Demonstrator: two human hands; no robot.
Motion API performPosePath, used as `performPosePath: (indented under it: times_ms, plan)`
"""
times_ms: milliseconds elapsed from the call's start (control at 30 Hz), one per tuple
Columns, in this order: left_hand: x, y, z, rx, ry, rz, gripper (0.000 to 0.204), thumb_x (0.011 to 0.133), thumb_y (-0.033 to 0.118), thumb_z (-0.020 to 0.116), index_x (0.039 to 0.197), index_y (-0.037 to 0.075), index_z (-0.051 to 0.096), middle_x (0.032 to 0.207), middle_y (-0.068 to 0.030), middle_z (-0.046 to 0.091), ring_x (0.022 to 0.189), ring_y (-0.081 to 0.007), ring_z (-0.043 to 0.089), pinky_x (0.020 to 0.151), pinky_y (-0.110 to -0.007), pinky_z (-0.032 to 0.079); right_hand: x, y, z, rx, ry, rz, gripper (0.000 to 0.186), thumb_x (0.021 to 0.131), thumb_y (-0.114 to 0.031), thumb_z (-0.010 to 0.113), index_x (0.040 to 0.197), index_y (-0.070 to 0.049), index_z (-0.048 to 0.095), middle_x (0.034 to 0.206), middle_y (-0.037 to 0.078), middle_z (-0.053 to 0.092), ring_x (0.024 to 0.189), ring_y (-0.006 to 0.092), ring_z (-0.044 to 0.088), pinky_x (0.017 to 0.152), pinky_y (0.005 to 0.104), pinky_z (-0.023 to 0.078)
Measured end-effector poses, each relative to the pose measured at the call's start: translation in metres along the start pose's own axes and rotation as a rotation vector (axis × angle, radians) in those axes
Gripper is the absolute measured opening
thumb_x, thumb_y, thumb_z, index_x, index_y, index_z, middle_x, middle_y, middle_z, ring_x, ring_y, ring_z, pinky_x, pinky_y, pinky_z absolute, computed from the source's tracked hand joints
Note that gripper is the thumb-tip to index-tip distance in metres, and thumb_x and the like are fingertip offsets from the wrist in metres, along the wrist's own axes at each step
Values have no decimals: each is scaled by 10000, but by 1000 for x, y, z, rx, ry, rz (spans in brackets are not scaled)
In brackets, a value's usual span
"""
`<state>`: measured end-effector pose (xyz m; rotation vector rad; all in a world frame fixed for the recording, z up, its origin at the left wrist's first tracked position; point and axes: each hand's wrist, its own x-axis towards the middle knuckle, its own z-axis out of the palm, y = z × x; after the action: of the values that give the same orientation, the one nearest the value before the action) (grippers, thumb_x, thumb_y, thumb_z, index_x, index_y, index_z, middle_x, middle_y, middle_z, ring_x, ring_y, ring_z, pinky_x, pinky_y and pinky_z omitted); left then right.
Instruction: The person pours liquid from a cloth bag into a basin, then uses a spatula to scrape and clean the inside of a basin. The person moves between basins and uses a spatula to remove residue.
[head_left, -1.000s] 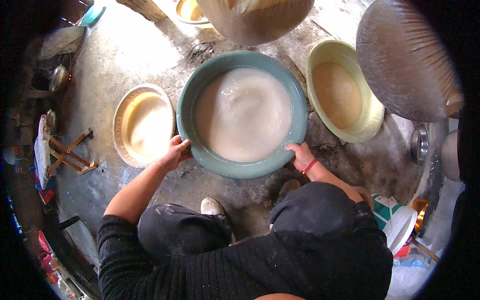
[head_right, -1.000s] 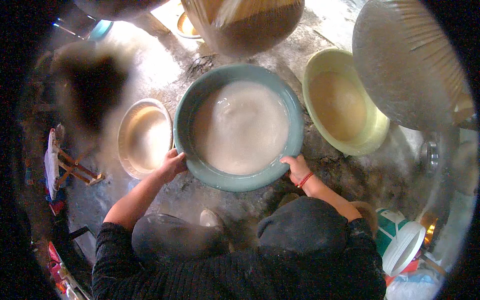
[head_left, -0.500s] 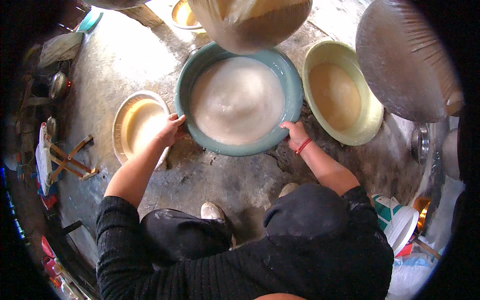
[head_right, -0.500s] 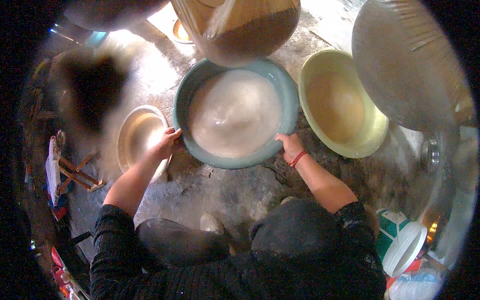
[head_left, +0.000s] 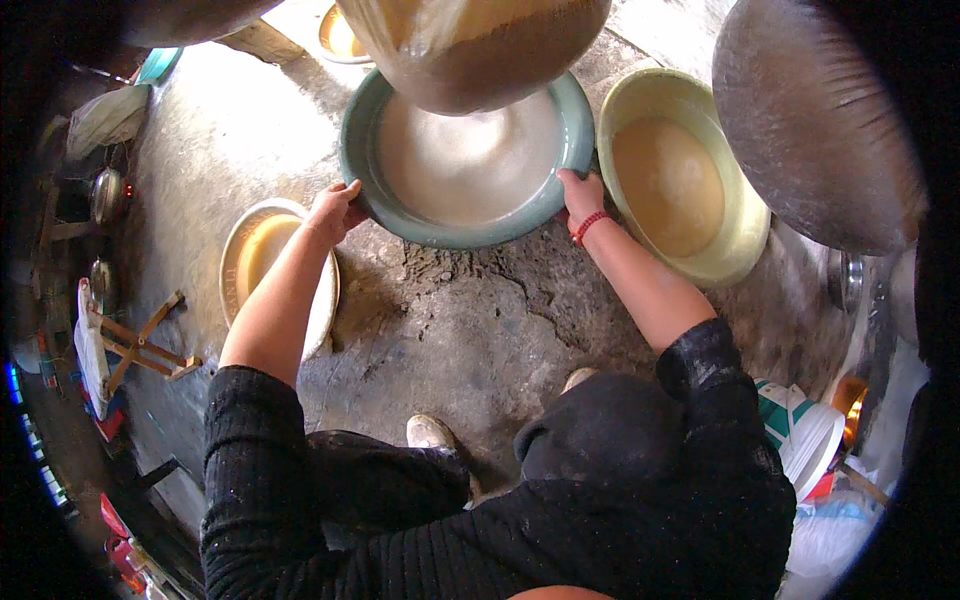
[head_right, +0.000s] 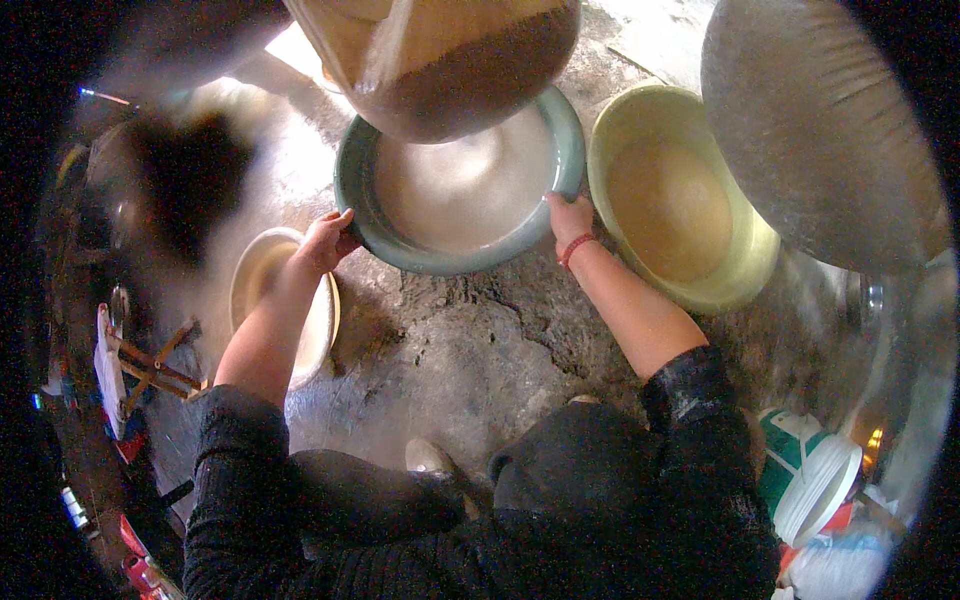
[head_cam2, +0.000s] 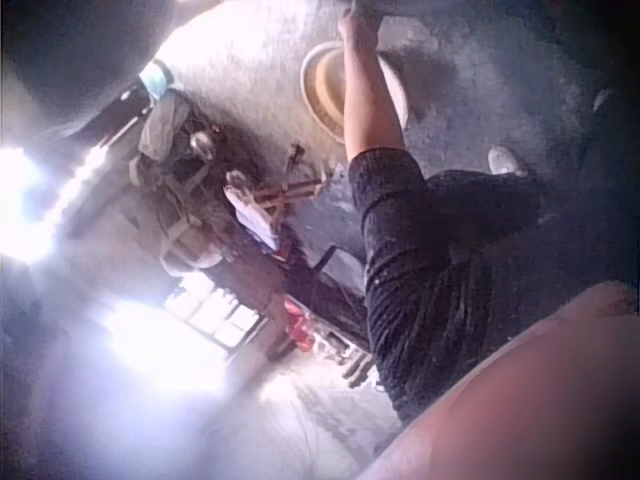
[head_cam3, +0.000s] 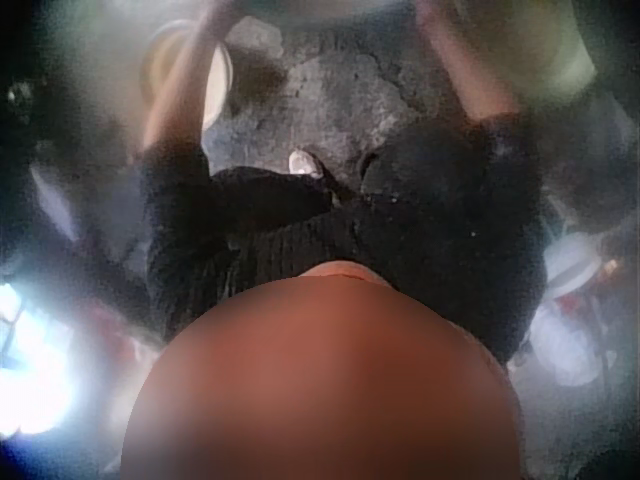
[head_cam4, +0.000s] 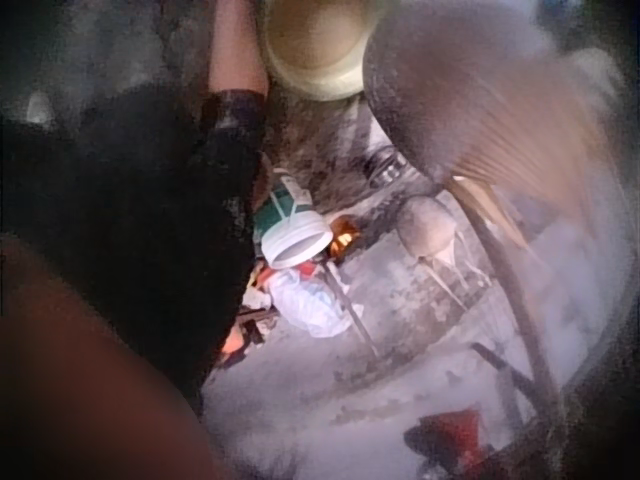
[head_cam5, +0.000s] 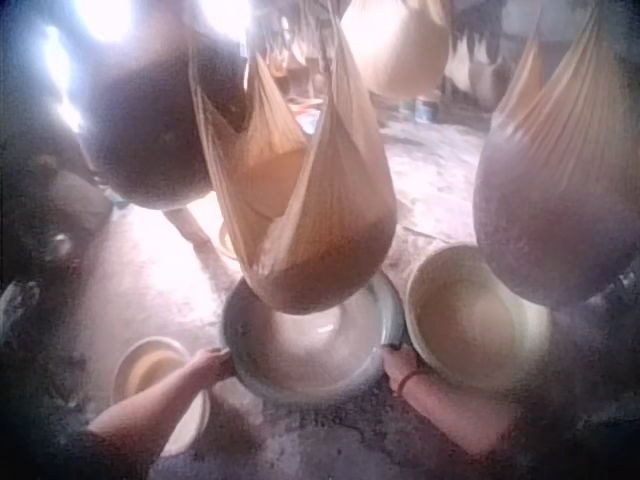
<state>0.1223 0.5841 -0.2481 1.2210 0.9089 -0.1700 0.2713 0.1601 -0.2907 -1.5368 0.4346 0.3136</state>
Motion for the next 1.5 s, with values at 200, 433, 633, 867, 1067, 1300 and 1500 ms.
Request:
performPosePath:
  times_ms: [200, 433, 633, 867, 1067, 1300, 1500]
  plan:
    - [26, 10, 0, -52, -20, 39, 191, 1045, 244, 596, 1125, 74, 626, 1001, -60, 712, 846, -191, 716, 776, -364, 628, 14, -19, 24, -175, 182, -143, 472, 884, -217, 729, 1218, 100, 626, 1202, 229, 688, 1086, 340, 661, 954, 421, 498]
    - [57, 20, 3, -125, -3, 57, 163, 1029, 249, 625, 1004, 88, 628, 882, -28, 668, 744, -174, 661, 706, -351, 617, 16, -66, 54, -126, 307, -18, 540, 901, -378, 703, 1227, 50, 657, 1192, 229, 700, 1046, 375, 692, 946, 436, 519]
    - [70, 17, 2, -127, 44, 50, 184, 1017, 266, 647, 979, 89, 621, 819, -21, 613, 690, -171, 615, 657, -353, 605, 22, -70, 61, 28, 278, -80, 657, 901, -465, 725, 1318, 30, 608, 1249, 188, 686, 1054, 331, 685, 946, 401, 514]
    - [31, 20, 26, 80, 27, 81, 284, 1086, 298, 475, 1182, 97, 651, 1088, -53, 688, 1039, -208, 658, 940, -415, 567, -57, -9, 89, 309, -229, 422, 717, 838, -394, 801, 1436, -163, 480, 1389, 49, 536, 1224, 278, 499, 876, 492, 487]
    - [-125, -59, 14, 591, -379, 25, 376, 1066, 380, 472, 1250, 83, 611, 1225, -89, 649, 1007, -235, 625, 858, -424, 518, -38, -2, 99, 343, -32, 437, 455, 838, -170, 684, 1266, -62, 573, 1251, 130, 593, 1107, 309, 591, 843, 450, 534]
    - [-256, -185, -126, -263, 42, -492, 678, 1032, 543, 511, 1386, -32, 442, 1231, -237, 642, 1097, -335, 672, 944, -437, 568, -26, 7, 92, 394, -108, 380, 493, 871, -115, 653, 1330, -31, 496, 1309, 161, 549, 1174, 313, 578, 905, 476, 539]
    - [-256, -249, -162, -723, 218, -122, 815, 996, 587, 552, 1473, -25, 302, 1399, -305, 522, 1241, -381, 601, 1027, -449, 539, 2, -2, 70, 348, -124, 397, 429, 871, -95, 653, 1279, -64, 525, 1225, 119, 592, 1085, 298, 622, 817, 442, 579]
